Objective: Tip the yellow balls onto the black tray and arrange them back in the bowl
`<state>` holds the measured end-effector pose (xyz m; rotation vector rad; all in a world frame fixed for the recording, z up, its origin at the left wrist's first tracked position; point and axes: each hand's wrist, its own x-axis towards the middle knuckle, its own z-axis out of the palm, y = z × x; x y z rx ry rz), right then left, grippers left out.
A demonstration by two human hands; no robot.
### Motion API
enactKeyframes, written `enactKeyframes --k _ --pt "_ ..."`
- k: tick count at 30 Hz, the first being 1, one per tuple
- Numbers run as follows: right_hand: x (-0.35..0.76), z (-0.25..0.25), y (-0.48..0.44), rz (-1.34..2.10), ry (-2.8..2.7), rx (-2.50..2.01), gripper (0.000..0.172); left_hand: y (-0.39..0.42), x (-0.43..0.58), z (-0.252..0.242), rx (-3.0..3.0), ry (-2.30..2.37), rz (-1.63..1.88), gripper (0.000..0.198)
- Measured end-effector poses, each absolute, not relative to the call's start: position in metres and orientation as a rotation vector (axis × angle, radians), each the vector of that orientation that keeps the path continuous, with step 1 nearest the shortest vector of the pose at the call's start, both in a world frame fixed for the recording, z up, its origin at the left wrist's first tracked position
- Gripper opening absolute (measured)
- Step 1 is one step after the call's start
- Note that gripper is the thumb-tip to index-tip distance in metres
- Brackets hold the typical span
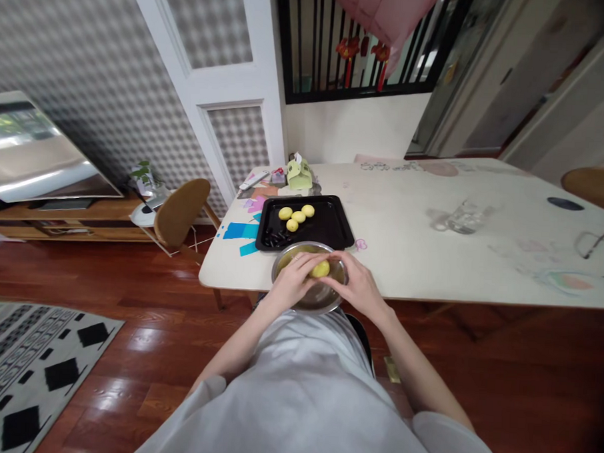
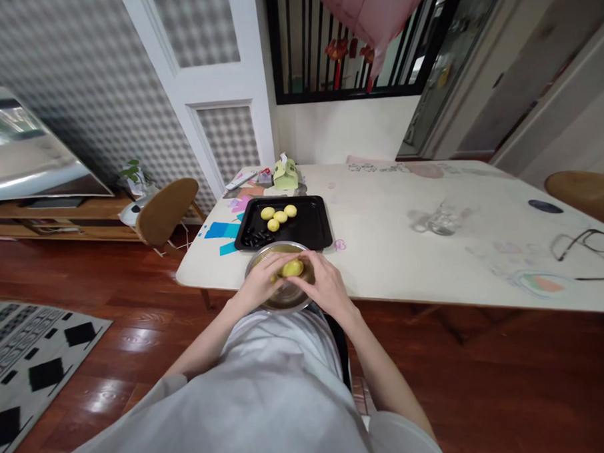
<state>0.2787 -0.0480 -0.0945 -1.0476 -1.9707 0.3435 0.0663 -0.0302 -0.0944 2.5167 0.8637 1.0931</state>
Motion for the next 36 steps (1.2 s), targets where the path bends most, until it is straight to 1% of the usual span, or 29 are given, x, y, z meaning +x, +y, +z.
enactKeyframes --k 5,8,11,16,18,20,23,26,30,33,36 --pt "0.279 -0.101 -0.046 0.38 -2.029 -1.05 0.04 -0.035 0.066 -0.106 2.518 0.94 0.988 0.075" --pt "0.281 -0.101 -0.046 0.368 -2.111 -1.059 0.033 -0.037 0.062 -0.102 2.524 0.999 0.886 0.077" --pt "0.281 -0.099 -0.047 0.337 -2.209 -1.101 0.024 -0.036 0.053 -0.094 2.55 1.078 0.792 0.067" --pt "0.276 -0.101 -0.046 0.268 -2.308 -1.211 0.023 -0.031 0.04 -0.083 2.603 1.127 0.723 0.031" --pt "0.275 -0.102 -0.046 0.261 -2.309 -1.243 0.023 -0.029 0.037 -0.082 2.62 1.065 0.675 0.024" --pt "0.276 -0.104 -0.045 0.26 -2.301 -1.263 0.023 -0.029 0.036 -0.082 2.627 0.957 0.611 0.023" --pt "0.277 -0.107 -0.044 0.246 -2.289 -1.275 0.024 -0.029 0.038 -0.085 2.628 0.854 0.525 0.027" --pt "0.28 -0.108 -0.044 0.217 -2.286 -1.244 0.023 -0.03 0.04 -0.088 2.638 0.862 0.486 0.031" --pt "0.283 -0.104 -0.044 0.203 -2.309 -1.158 0.022 -0.032 0.041 -0.088 2.656 0.873 0.476 0.03" --pt "0.286 -0.1 -0.044 0.211 -2.3 -1.103 0.016 -0.03 0.037 -0.086 2.658 0.82 0.501 0.03" --pt "0.289 -0.097 -0.044 0.214 -2.263 -1.066 0.01 -0.015 0.027 -0.082 2.624 0.809 0.646 0.028"
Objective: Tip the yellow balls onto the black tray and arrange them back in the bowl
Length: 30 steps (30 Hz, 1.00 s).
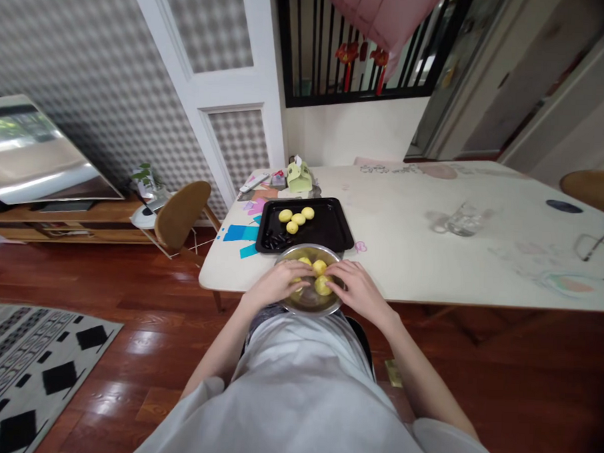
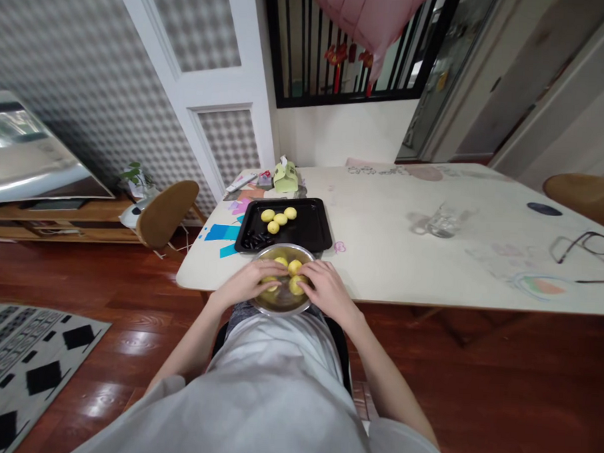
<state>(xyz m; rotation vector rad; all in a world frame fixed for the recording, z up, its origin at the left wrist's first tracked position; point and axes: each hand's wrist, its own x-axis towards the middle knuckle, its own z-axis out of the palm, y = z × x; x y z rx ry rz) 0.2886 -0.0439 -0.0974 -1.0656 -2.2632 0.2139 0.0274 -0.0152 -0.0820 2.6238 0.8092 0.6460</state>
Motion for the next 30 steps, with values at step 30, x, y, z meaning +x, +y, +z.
enactKeyframes --k 30 --pt "0.287 -0.091 -0.047 0.189 -2.198 -0.97 0.02 0.14 0.021 -0.118 2.464 1.456 0.914 0.033"
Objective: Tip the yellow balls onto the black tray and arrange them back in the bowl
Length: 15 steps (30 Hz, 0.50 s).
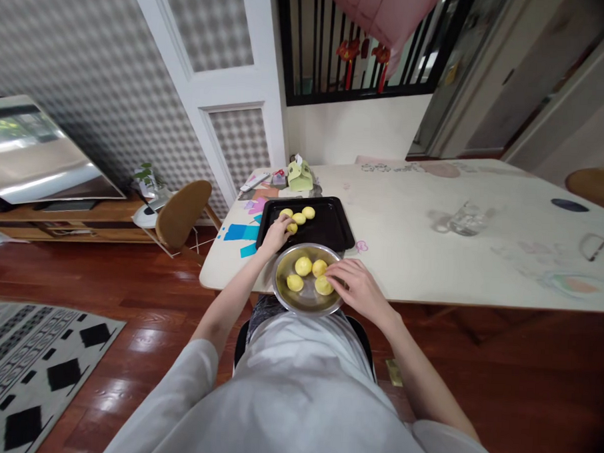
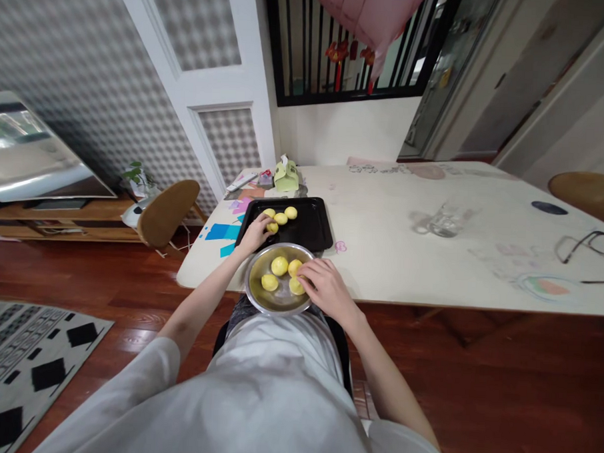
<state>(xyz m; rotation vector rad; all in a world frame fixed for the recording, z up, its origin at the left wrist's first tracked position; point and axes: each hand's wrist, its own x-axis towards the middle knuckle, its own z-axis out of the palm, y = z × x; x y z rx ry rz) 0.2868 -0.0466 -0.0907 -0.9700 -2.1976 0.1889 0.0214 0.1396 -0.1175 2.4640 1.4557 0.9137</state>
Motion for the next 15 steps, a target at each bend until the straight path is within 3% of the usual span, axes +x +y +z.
enactKeyframes --k 7,15 --pt "0.284 -0.091 -0.048 0.158 -2.133 -0.958 0.02 0.08 0.025 -0.091 2.193 1.175 1.378 0.025" --pt "0.273 -0.089 -0.055 0.198 -2.08 -0.972 0.041 -0.024 0.039 -0.076 2.076 0.973 1.332 0.031"
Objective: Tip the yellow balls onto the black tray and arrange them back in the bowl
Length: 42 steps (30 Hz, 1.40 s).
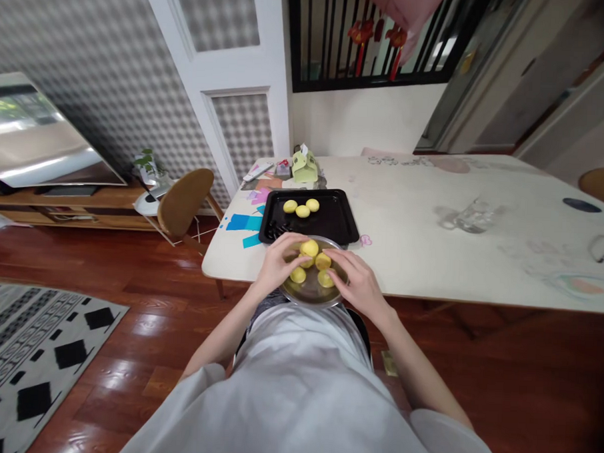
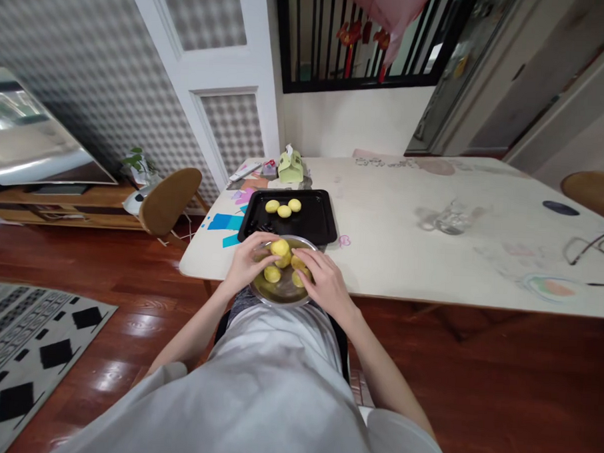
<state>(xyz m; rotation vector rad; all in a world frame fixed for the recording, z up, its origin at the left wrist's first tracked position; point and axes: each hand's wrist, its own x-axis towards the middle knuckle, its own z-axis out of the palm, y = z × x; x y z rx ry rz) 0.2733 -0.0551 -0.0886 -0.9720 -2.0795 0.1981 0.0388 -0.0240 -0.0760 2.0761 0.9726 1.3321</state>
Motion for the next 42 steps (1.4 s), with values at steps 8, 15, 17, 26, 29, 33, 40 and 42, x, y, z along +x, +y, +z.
enactKeyframes --k 8,15,17,26,29,33,40,42 --pt "0.261 -0.095 -0.058 0.231 -2.137 -0.913 0.041 -0.042 0.048 -0.097 1.99 0.903 1.248 0.04" --pt "0.258 -0.098 -0.056 0.336 -2.219 -0.906 0.028 -0.034 0.023 -0.087 2.245 0.939 1.045 0.037" --pt "0.256 -0.099 -0.055 0.362 -2.259 -0.923 0.025 -0.033 0.014 -0.083 2.34 1.041 0.932 0.037" --pt "0.254 -0.094 -0.055 0.348 -2.406 -0.986 0.02 -0.028 0.019 -0.087 2.639 1.326 0.473 0.026" --pt "0.253 -0.094 -0.054 0.352 -2.432 -0.995 0.019 -0.027 0.023 -0.086 2.685 1.368 0.44 0.025" --pt "0.248 -0.095 -0.051 0.345 -2.47 -1.016 0.02 -0.029 0.024 -0.085 2.729 1.424 0.431 0.025" --pt "0.229 -0.102 -0.045 0.333 -2.427 -1.064 0.018 -0.028 0.023 -0.085 2.672 1.434 0.475 0.026" --pt "0.224 -0.104 -0.043 0.346 -2.395 -1.112 0.021 -0.029 0.021 -0.084 2.661 1.426 0.474 0.027"
